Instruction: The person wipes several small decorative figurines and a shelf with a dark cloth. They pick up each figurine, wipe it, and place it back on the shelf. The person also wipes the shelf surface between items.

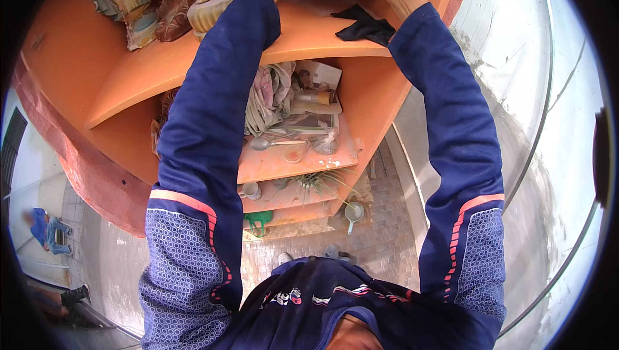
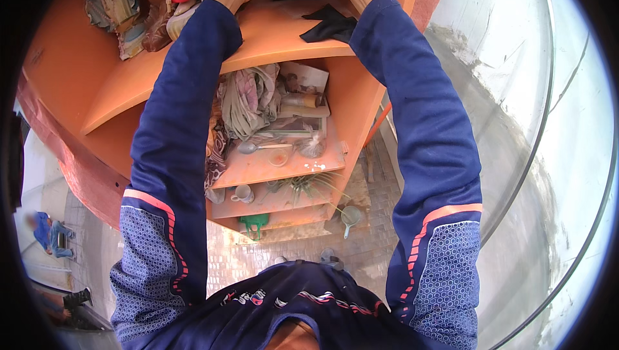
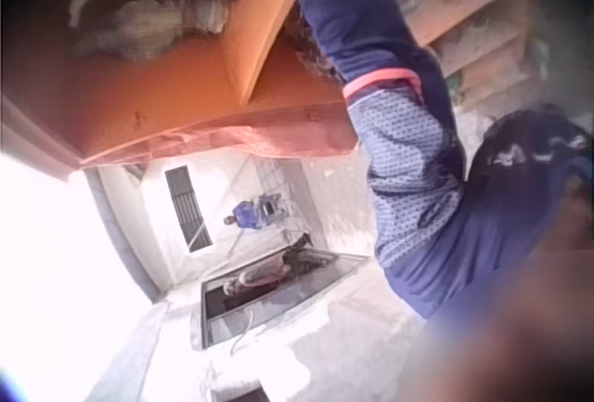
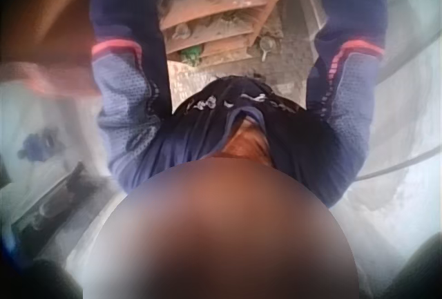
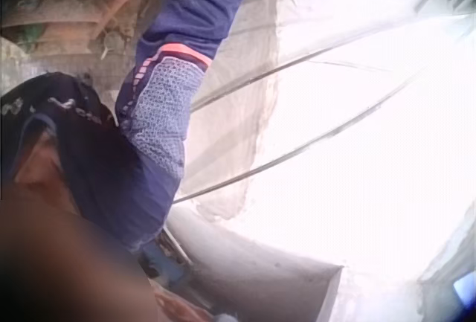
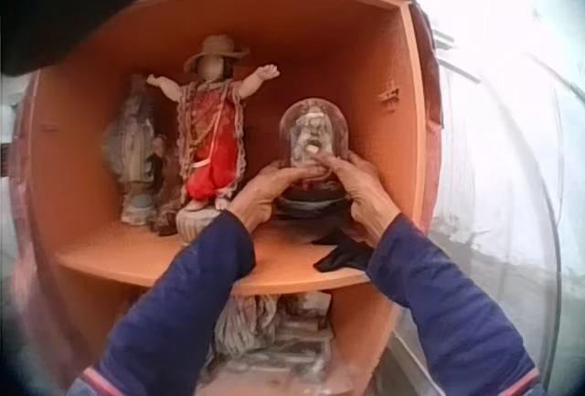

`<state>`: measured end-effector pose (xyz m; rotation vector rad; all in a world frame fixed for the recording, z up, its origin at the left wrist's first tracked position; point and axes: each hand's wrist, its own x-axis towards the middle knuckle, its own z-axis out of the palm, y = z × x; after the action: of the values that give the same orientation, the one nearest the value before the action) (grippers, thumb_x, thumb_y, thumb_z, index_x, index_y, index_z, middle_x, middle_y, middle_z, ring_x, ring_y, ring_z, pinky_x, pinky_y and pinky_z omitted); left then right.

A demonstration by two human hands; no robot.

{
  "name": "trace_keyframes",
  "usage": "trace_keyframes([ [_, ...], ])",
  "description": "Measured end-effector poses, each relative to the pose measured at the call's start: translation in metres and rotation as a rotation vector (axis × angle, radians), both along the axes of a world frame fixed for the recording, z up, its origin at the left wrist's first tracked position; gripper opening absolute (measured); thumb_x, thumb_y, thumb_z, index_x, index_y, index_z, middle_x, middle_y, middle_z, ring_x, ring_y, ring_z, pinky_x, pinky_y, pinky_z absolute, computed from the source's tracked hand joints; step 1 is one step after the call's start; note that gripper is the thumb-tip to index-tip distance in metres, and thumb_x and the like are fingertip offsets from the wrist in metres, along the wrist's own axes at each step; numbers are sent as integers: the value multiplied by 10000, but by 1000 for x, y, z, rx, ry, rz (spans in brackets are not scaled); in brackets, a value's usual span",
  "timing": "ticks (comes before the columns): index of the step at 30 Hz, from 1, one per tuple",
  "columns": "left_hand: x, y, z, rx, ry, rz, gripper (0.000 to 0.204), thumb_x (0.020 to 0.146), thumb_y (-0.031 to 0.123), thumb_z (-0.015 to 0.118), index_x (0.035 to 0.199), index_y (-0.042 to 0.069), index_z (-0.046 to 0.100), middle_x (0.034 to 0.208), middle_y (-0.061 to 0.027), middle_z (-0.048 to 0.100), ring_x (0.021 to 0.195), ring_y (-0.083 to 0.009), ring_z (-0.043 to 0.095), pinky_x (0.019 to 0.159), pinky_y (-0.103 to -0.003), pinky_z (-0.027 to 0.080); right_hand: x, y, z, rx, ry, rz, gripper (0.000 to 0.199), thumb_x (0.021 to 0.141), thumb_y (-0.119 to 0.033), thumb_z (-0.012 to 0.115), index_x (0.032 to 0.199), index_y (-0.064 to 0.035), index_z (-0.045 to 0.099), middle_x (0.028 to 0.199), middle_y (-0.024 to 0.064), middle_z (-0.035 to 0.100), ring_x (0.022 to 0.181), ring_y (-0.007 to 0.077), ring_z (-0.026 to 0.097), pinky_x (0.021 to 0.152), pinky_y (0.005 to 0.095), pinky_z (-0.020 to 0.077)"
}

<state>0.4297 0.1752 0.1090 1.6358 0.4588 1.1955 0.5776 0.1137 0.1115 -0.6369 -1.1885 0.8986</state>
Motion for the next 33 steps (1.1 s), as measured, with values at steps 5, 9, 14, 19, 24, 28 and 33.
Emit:
trace_keyframes([
  [5,-17,-40,-11,43,-34,5,344,749,252,840,939,41,645,788,-24,627,670,-129,588,604,-251,462,-14,-45,-4,-86,-40,-58,391,867,-238,756,1182,-71,593,905,51,685,746,154,678,603,290,575],
  [9,-41,-73,-26,167,-69,23,455,751,258,835,1072,-9,655,959,-64,690,844,-141,645,727,-266,496,-48,-81,-17,13,-164,-100,432,870,-330,744,1200,-87,606,954,24,682,801,130,664,670,264,535],
  [14,-89,-101,-37,223,-87,8,457,769,227,815,1117,-21,653,1014,-81,700,875,-135,650,762,-258,503,-99,-111,-33,105,-224,-155,448,866,-363,741,1204,-97,617,976,17,677,832,118,657,721,255,515],
  [19,-148,-124,-37,197,-38,46,557,768,227,832,1209,-9,584,1060,-84,681,957,-155,653,821,-272,522,-142,-127,-36,118,-205,-6,487,842,-365,772,1180,-56,610,1015,44,666,876,129,662,750,264,542],
  [24,-207,-144,-29,175,104,124,402,803,267,809,1072,6,663,923,-38,675,825,-105,660,714,-209,528,-186,-119,-44,195,-147,196,514,826,-342,796,1167,-4,614,1043,70,678,902,134,664,774,259,550],
  [28,-252,-145,-24,120,204,294,338,837,261,780,1055,31,663,868,3,651,726,-64,615,626,-193,490,-217,-95,-50,194,-97,312,565,807,-337,815,1193,16,599,1085,97,673,967,155,643,836,272,521],
  [33,-316,-121,-35,160,216,468,321,851,217,756,1079,41,614,916,-7,629,822,-99,589,742,-240,481,-288,-40,-54,147,-64,253,636,776,-321,838,1240,19,566,1114,102,656,997,170,609,852,283,477],
])
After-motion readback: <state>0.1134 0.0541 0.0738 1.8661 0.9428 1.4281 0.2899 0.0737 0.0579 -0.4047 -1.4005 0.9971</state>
